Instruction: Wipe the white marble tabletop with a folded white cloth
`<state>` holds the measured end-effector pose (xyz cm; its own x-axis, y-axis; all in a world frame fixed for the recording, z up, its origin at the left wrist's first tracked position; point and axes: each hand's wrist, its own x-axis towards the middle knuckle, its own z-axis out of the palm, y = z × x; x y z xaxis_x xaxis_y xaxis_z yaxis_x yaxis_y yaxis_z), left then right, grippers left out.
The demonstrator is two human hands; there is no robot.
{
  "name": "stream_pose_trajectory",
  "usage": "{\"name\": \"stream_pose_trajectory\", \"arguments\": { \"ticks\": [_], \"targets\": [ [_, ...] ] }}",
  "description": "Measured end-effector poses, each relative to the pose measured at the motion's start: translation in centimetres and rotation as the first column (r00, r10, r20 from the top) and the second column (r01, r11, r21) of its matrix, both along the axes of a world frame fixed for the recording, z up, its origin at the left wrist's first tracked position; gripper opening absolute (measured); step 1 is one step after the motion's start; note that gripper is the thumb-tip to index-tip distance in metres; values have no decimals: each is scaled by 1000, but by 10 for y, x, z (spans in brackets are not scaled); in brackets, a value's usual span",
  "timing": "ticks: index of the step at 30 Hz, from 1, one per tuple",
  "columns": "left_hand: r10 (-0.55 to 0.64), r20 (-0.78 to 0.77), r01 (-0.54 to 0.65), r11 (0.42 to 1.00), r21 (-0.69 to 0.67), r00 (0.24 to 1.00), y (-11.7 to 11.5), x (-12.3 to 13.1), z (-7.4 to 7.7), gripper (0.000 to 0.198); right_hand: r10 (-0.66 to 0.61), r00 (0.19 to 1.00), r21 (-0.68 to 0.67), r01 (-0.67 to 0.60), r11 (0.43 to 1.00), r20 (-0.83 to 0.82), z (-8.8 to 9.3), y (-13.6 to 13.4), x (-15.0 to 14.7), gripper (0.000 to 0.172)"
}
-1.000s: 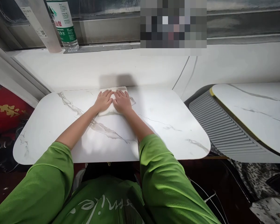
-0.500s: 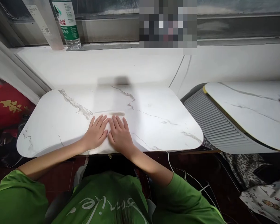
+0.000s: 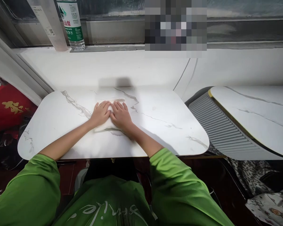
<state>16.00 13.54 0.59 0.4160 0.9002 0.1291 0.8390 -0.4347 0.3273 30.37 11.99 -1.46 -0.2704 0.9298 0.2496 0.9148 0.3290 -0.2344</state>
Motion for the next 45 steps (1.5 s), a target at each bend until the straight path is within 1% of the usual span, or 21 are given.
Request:
{"name": "stream_pose_trajectory", "arguments": {
  "ticks": [5,8,11,14,16,18,20,22,25,28,32,34,36,38,40,42,45],
  "targets": [
    [-35,16,35,999,-3,999,71,2,-2,49,-96,994,-43,93,995,-51,1,60,-2,56],
    [-54,12,54,998,12,998,101,6,-4,49,-113,989,-22,111,994,-97,-1,85,-1,54],
    [-76,20,76,997,22,997,114,8,-6,49,-123,986,-1,123,992,-110,-4,97,0,52],
    [-62,16,61,998,22,998,113,8,-7,49,-135,989,-11,135,991,-57,-3,97,0,53],
    [-38,3,38,999,18,999,107,7,-7,50,-140,990,-24,140,990,-27,-1,93,-1,54],
    [-19,-13,19,1000,13,1000,99,6,-7,51,-133,991,-34,132,991,-32,1,86,-2,55],
    [-11,-28,12,1000,12,1000,86,4,-6,51,-123,991,-40,121,992,-47,2,75,-4,55],
    [-16,-38,16,1000,7,999,69,2,-5,50,-122,991,-32,120,992,-48,2,59,-6,55],
    [-30,-47,30,1000,-7,998,35,-5,-2,50,-123,992,-6,123,992,-32,0,26,-11,55],
    [-46,-62,46,999,-9,997,-8,-15,2,51,-110,994,12,110,994,-4,-2,-15,-19,54],
    [-59,-82,59,998,0,995,-64,-30,2,50,-42,999,64,41,997,14,-5,-69,-30,54],
    [-51,-83,53,998,21,995,-87,-37,1,50,-4,1000,84,2,996,19,-4,-91,-36,55],
    [-34,-79,38,998,43,996,-103,-42,0,50,27,999,87,-30,996,26,-2,-105,-40,55],
    [-22,-79,26,998,51,997,-112,-45,0,49,49,998,82,-51,995,33,0,-111,-42,55],
    [-19,-82,23,999,43,996,-115,-46,0,50,73,997,75,-75,994,38,1,-110,-42,55],
    [-20,-85,23,999,31,996,-111,-46,1,50,115,992,61,-118,991,42,2,-103,-42,56],
    [-4,-83,6,1000,20,997,-95,-45,1,51,170,985,26,-171,985,39,5,-83,-40,57]
  ]
}}
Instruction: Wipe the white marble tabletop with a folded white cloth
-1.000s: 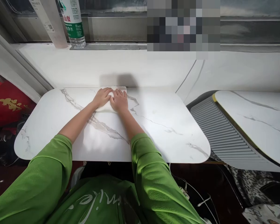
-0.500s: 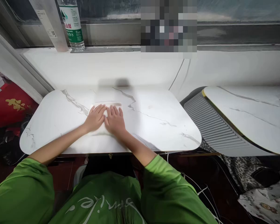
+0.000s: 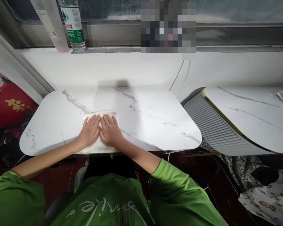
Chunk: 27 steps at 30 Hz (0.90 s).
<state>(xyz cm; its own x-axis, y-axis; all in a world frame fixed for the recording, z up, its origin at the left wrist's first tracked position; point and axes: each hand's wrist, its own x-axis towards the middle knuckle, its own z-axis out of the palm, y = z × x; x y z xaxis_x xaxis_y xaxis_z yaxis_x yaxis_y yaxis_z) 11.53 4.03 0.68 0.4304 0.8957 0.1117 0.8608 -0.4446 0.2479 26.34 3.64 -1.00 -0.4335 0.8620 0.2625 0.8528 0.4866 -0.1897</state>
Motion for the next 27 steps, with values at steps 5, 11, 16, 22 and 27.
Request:
{"name": "stream_pose_trajectory", "arguments": {
  "ticks": [5,11,16,22,27],
  "targets": [
    [83,26,-84,996,10,996,46,0,-2,50,-7,999,-23,6,1000,-51,2,51,-3,53],
    [80,87,-82,996,24,993,123,-5,-5,47,-49,994,14,51,999,-99,-2,122,-11,49],
    [46,163,-57,996,62,986,179,-9,-7,44,-97,985,-6,97,995,-141,-3,168,-16,48],
    [-7,123,-5,995,95,992,220,-8,-7,45,-131,973,0,133,991,-189,-7,208,-16,47],
    [29,92,-36,997,73,995,225,-7,-9,47,-126,970,25,134,991,-210,-11,217,-14,46]
  ]
}}
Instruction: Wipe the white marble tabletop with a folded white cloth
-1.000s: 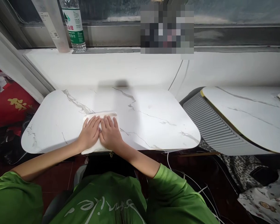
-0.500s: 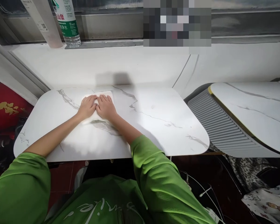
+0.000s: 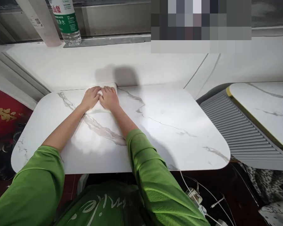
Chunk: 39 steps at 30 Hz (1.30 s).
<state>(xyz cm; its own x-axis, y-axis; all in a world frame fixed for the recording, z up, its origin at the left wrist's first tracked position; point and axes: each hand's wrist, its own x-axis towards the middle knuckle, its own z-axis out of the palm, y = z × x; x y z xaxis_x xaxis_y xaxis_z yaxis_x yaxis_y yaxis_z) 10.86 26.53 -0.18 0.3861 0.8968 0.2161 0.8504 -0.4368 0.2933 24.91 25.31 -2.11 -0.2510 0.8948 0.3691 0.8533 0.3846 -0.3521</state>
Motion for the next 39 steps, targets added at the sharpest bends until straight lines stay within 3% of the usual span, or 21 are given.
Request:
{"name": "stream_pose_trajectory", "arguments": {
  "ticks": [7,16,21,25,28,31,35,39],
  "targets": [
    [53,-55,-54,998,-20,997,-49,0,5,49,36,996,-51,-32,998,80,8,-40,0,50],
    [-67,-105,60,996,-68,992,-160,-29,13,50,-2,996,-24,4,1000,93,6,-162,-24,54],
    [18,-137,-28,997,-68,990,-222,-49,14,52,127,983,-18,-126,992,133,13,-213,-42,57],
    [110,-153,-127,986,-105,982,-253,-62,15,54,217,966,1,-219,976,143,16,-232,-55,56],
    [118,-151,-135,985,-111,981,-258,-68,16,54,233,963,0,-236,972,136,17,-235,-60,56],
    [94,-156,-112,987,-111,983,-250,-70,17,53,246,960,-18,-246,969,135,17,-232,-61,57],
    [30,-155,-44,995,-84,987,-221,-73,17,51,206,969,-22,-205,979,134,14,-215,-64,56],
    [27,-124,-36,997,-72,992,-177,-77,15,49,155,979,-8,-156,988,133,11,-173,-72,54]
  ]
}}
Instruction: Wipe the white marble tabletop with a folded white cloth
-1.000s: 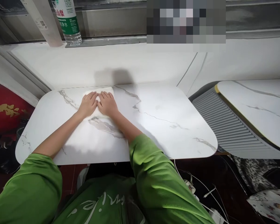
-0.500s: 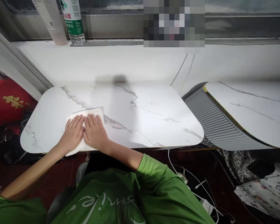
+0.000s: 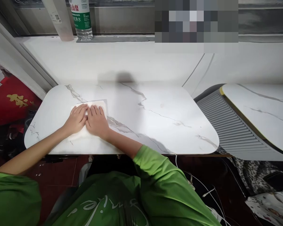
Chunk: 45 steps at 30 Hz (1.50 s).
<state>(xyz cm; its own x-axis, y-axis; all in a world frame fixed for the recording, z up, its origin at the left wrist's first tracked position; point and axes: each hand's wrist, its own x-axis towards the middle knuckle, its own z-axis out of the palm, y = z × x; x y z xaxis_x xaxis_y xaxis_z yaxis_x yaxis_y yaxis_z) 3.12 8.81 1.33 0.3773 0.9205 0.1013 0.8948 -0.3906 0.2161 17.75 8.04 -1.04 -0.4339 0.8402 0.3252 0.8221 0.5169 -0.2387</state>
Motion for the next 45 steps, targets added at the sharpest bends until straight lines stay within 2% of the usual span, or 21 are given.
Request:
{"name": "stream_pose_trajectory", "arguments": {
  "ticks": [7,11,15,21,26,30,38,45],
  "targets": [
    [82,76,-84,996,29,994,96,-2,-3,48,-3,1000,18,3,1000,-27,-1,103,-8,47],
    [85,98,-91,994,61,992,139,-2,-7,46,-26,998,-12,25,1000,-54,1,143,-8,45],
    [69,67,-75,993,87,995,160,-2,-10,46,-25,999,-35,23,999,-46,3,163,-8,44],
    [70,43,-73,995,70,997,161,-3,-12,48,-7,996,-22,5,1000,-85,0,171,-5,46],
    [114,35,-116,992,44,993,145,1,-9,49,27,995,-5,-28,1000,-98,-5,161,-2,48],
    [102,20,-102,994,41,995,115,3,-7,49,17,998,-14,-18,1000,-66,-4,134,-1,49],
    [156,-28,-155,987,47,987,19,-4,-4,51,107,992,-7,-107,994,-60,-1,46,-6,51],
    [191,-27,-187,976,111,981,-65,-17,-6,52,215,976,-7,-215,977,-34,4,-31,-16,56]
  ]
}}
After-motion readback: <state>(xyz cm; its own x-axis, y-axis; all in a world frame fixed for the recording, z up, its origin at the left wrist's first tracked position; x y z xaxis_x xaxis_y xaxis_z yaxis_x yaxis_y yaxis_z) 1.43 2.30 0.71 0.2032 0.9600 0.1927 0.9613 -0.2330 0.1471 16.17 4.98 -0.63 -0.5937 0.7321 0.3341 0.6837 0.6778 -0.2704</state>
